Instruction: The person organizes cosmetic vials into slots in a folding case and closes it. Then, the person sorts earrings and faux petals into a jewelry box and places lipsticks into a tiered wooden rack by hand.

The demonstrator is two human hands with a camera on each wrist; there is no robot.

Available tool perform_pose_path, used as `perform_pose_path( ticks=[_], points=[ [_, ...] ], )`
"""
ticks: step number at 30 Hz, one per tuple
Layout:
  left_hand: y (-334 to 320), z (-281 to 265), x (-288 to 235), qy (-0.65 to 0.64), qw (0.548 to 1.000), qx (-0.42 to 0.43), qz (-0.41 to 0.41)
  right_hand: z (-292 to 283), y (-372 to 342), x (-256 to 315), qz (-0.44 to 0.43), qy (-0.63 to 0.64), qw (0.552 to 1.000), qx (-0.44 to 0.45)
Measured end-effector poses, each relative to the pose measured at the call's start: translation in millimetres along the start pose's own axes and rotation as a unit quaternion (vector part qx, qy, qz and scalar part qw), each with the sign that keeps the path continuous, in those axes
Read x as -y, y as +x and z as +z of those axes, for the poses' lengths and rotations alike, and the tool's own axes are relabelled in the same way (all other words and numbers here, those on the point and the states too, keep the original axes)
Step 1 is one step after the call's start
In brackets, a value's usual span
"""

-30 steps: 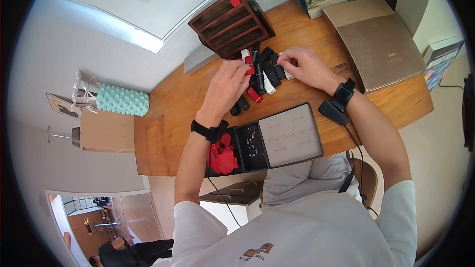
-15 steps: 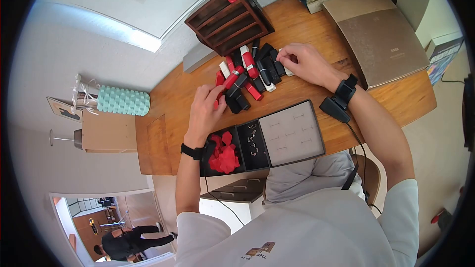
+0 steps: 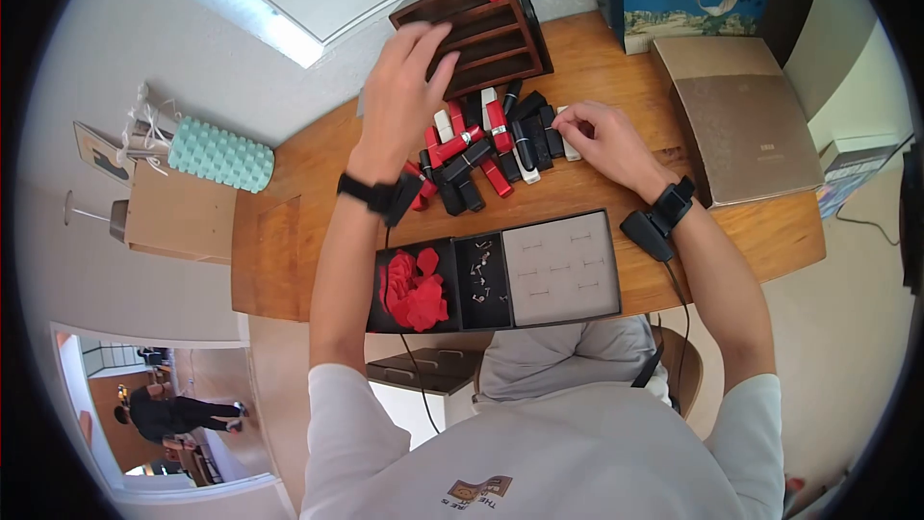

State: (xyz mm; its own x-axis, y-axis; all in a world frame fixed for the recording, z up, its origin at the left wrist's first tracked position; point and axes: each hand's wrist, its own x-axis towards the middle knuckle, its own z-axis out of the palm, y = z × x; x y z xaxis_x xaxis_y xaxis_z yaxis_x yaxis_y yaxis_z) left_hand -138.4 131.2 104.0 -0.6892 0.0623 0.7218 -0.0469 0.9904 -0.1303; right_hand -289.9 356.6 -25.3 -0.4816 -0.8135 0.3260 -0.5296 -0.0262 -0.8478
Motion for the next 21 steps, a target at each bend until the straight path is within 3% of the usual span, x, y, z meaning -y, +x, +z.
perform_pose_path(
  ticks=[5, 8, 15, 21],
  points=[
    [50.3, 49.6, 1.9, 0.008, 0.998, -0.039, 0.044, -2.8, 0.8, 5.0, 0.027, 0.007, 1.000, 0.009],
    [57.4, 66.0, 5.4, 0.014, 0.998, -0.021, 0.054, -1.4, 0.7, 2.1, 0.012, 0.017, 1.000, -0.004],
    [47.8, 58.7, 13.1, 0.022, 0.996, -0.044, 0.077, -0.7, 0.0, -0.2, 0.006, 0.011, 1.000, -0.003],
    [53.4, 55.1, 14.8, 0.048, 0.998, -0.016, 0.033, -2.2, 0.8, 3.6, 0.017, 0.012, 1.000, 0.005]
  ],
)
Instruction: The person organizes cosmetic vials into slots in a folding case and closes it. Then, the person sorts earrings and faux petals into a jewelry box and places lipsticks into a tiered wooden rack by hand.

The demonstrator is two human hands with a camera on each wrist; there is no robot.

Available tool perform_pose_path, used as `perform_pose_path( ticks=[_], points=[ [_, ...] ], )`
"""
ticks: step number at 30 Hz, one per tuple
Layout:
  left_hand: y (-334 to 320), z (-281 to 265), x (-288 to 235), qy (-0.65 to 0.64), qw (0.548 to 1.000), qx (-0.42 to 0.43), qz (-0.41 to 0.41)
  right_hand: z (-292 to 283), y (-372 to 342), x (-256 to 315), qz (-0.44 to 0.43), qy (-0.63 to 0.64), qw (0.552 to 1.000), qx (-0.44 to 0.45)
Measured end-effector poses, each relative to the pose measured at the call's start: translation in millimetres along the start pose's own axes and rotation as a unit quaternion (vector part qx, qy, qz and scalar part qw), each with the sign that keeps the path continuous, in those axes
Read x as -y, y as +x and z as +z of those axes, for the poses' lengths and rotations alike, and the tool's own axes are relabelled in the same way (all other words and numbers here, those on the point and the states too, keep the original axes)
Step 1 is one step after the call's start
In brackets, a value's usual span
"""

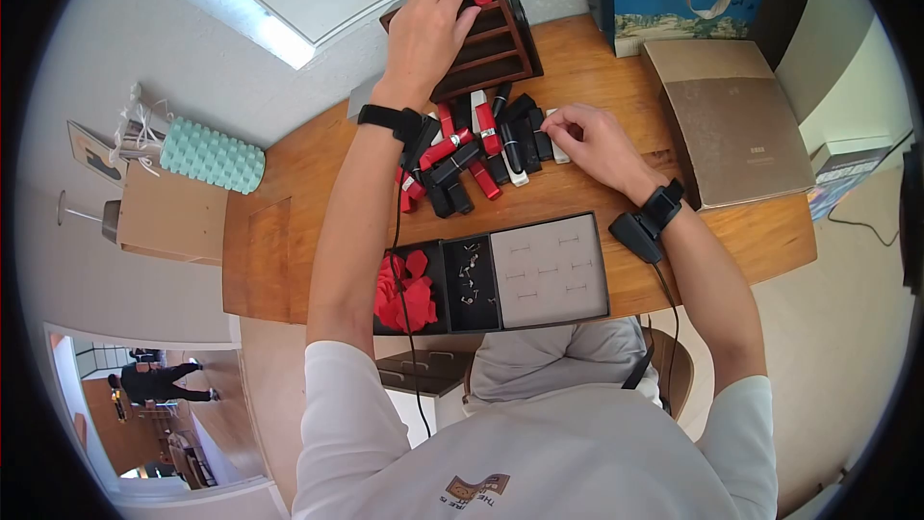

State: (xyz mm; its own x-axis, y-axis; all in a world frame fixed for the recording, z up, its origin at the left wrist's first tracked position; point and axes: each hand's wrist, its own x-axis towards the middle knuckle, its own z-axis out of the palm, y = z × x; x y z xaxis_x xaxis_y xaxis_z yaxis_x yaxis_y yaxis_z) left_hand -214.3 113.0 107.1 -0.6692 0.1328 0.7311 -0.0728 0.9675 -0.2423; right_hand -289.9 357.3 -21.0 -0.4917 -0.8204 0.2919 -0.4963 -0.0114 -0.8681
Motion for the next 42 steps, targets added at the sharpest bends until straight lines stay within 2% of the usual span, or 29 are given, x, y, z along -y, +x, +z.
perform_pose_path(
  ticks=[8, 11, 15, 18, 20, 21, 24, 29, 31, 34, 36, 40, 42],
  points=[
    [6.4, 13.0, -1.1, -0.007, 0.999, -0.018, 0.029, 0.7, -0.1, 0.2, 0.003, -0.008, 1.000, 0.005],
    [5.2, 2.0, -9.1, -0.010, 0.998, -0.036, 0.054, 0.0, -0.2, -2.1, -0.002, -0.002, 1.000, 0.003],
    [-13.5, -39.3, -41.9, -0.035, 0.996, -0.044, 0.070, 0.8, -1.3, -5.0, 0.002, 0.012, 1.000, -0.013],
    [-38.4, -61.9, -62.8, -0.071, 0.995, -0.005, 0.073, 4.7, 2.0, -10.9, 0.003, 0.029, 0.999, -0.037],
    [-55.2, -60.0, -74.5, -0.131, 0.985, 0.074, 0.087, 5.6, 2.4, -10.8, 0.004, 0.033, 0.998, -0.053],
    [-62.0, -55.7, -77.4, -0.130, 0.985, 0.072, 0.085, 4.7, 2.5, -9.7, 0.003, 0.019, 0.998, -0.064],
    [-77.3, -45.0, -87.0, -0.174, 0.967, 0.156, 0.097, 3.3, 2.8, -9.6, -0.003, -0.006, 0.997, -0.077],
    [-83.1, -34.9, -97.8, -0.178, 0.958, 0.184, 0.127, 1.6, 2.6, -12.5, -0.001, -0.036, 0.996, -0.087],
    [-86.1, -31.7, -98.1, -0.182, 0.956, 0.195, 0.126, 5.2, 2.3, -19.7, -0.069, -0.096, 0.986, -0.115],
    [-84.5, -25.8, -98.2, -0.206, 0.947, 0.223, 0.109, 5.2, -2.3, -18.7, -0.077, -0.118, 0.987, -0.073],
    [-82.6, -23.5, -101.4, -0.273, 0.933, 0.230, 0.036, 3.0, -2.3, -17.1, -0.070, -0.125, 0.987, -0.068],
    [-77.2, -22.0, -106.6, -0.305, 0.920, 0.242, 0.037, -4.7, -2.3, -16.6, -0.042, -0.153, 0.984, -0.076],
    [-75.0, -21.8, -111.3, -0.305, 0.903, 0.300, 0.034, -5.6, -2.8, -18.2, -0.041, -0.158, 0.983, -0.088]
  ],
)
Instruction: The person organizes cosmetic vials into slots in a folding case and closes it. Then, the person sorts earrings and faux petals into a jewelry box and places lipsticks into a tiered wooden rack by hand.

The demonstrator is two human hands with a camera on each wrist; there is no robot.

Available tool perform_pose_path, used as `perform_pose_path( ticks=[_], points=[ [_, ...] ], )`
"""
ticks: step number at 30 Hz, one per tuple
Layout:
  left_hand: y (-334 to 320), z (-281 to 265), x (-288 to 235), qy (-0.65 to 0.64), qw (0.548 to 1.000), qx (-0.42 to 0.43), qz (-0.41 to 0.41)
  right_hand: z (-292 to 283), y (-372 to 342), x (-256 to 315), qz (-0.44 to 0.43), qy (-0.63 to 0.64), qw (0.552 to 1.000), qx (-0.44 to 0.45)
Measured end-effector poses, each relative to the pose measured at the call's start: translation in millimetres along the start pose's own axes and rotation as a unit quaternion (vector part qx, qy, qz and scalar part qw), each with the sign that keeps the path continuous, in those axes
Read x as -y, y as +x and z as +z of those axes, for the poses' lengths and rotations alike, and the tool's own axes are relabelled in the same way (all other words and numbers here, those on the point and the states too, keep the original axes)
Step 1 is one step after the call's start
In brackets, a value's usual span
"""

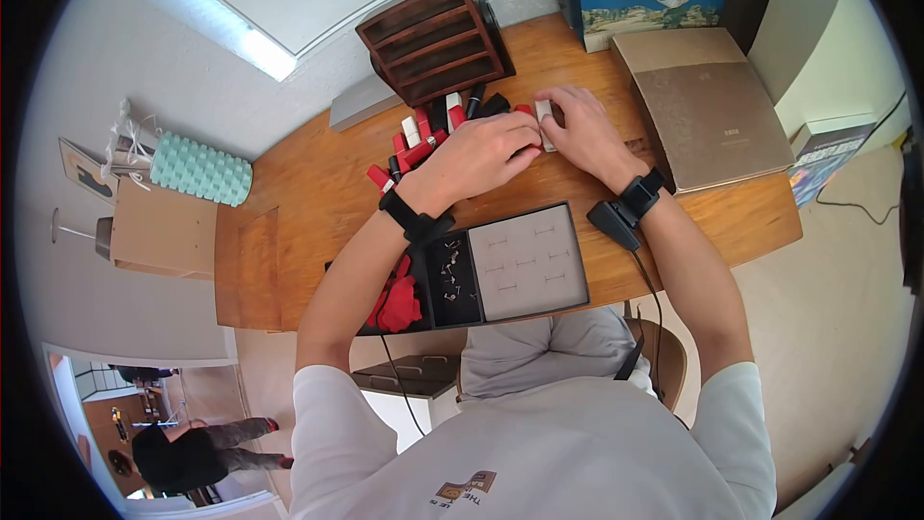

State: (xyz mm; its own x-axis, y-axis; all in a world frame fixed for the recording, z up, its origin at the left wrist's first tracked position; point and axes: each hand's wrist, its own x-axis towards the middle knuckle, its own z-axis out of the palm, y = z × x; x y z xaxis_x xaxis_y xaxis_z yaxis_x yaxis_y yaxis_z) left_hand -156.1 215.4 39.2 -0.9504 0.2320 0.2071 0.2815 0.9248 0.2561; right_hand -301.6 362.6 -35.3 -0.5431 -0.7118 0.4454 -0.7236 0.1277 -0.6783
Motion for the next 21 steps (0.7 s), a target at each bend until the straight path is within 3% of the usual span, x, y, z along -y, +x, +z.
perform_pose_path(
  ticks=[7, 9, 10, 12, 16, 18, 19, 21],
  points=[
    [-7.7, -40.2, -2.6, -0.005, 0.999, -0.032, 0.041, -2.6, -1.0, -3.2, -0.015, -0.009, 1.000, -0.002],
    [-28.0, -62.8, -3.1, -0.021, 0.996, -0.042, -0.071, -6.9, 0.0, 1.3, 0.013, 0.044, 0.999, 0.011],
    [-40.9, -71.2, 2.7, -0.021, 0.996, -0.042, -0.071, -7.7, 0.8, 2.9, 0.039, 0.096, 0.994, 0.024],
    [-72.9, -85.9, 19.5, -0.064, 0.983, -0.054, -0.162, -5.0, 2.1, -1.2, 0.029, 0.098, 0.995, 0.002],
    [-151.1, -100.4, 63.9, -0.112, 0.955, -0.111, -0.250, -2.9, 2.9, -8.2, 0.026, 0.084, 0.995, -0.044],
    [-191.5, -102.5, 90.4, -0.185, 0.903, -0.131, -0.364, -10.0, 4.3, -3.8, 0.063, 0.090, 0.994, -0.006],
    [-208.3, -103.6, 101.5, -0.188, 0.901, -0.137, -0.367, -12.1, 5.3, -2.7, 0.102, 0.094, 0.990, 0.026],
    [-230.4, -103.7, 117.0, -0.259, 0.865, -0.076, -0.423, -10.8, 4.3, -2.6, 0.117, 0.131, 0.983, 0.054]
  ],
)
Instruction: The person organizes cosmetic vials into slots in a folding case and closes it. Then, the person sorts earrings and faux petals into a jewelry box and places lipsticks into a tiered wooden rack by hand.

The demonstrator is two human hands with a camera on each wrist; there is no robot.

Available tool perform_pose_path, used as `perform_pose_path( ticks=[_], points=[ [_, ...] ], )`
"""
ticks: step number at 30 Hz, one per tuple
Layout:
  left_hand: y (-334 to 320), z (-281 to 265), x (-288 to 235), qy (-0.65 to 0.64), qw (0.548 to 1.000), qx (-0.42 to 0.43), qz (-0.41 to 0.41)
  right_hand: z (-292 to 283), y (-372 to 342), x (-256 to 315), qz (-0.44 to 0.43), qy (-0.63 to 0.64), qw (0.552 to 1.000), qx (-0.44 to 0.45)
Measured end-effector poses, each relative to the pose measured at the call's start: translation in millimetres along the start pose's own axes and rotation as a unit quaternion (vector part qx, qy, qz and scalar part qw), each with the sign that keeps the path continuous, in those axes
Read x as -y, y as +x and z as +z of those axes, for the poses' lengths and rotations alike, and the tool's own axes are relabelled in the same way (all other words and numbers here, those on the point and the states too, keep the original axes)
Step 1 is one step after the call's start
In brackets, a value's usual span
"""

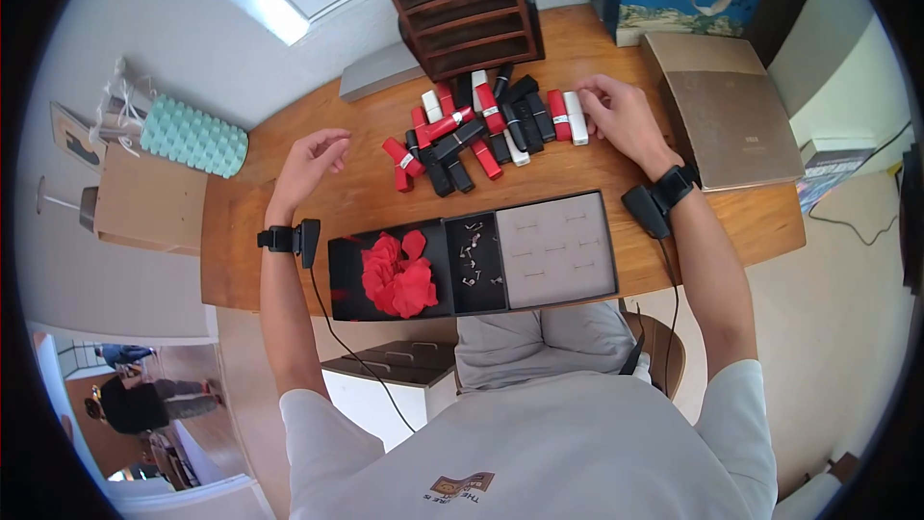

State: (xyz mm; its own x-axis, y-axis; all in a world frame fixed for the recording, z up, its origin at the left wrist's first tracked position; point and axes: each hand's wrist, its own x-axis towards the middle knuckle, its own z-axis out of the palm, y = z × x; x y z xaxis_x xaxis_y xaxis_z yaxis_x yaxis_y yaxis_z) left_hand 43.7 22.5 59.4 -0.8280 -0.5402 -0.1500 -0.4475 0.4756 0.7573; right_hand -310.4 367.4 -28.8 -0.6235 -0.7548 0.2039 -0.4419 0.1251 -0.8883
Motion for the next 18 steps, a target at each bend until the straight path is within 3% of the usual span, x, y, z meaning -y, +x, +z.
perform_pose_path(
  ticks=[2, 7, 10, 18],
  points=[
    [-1.6, 2.8, 17.3, -0.047, 0.999, 0.017, -0.011, -2.3, -2.9, 8.3, 0.041, 0.063, 0.997, 0.030],
    [5.5, 16.6, 26.4, -0.141, 0.988, 0.062, -0.030, 0.7, -4.1, 16.4, 0.075, 0.074, 0.994, 0.002],
    [24.4, 14.6, 41.0, -0.143, 0.987, 0.077, 0.007, 1.0, -1.4, 7.6, 0.051, 0.041, 0.998, -0.002],
    [39.7, 24.3, 79.9, -0.384, 0.917, 0.048, 0.101, 1.8, -1.5, 4.9, 0.078, 0.082, 0.994, 0.001]
  ],
)
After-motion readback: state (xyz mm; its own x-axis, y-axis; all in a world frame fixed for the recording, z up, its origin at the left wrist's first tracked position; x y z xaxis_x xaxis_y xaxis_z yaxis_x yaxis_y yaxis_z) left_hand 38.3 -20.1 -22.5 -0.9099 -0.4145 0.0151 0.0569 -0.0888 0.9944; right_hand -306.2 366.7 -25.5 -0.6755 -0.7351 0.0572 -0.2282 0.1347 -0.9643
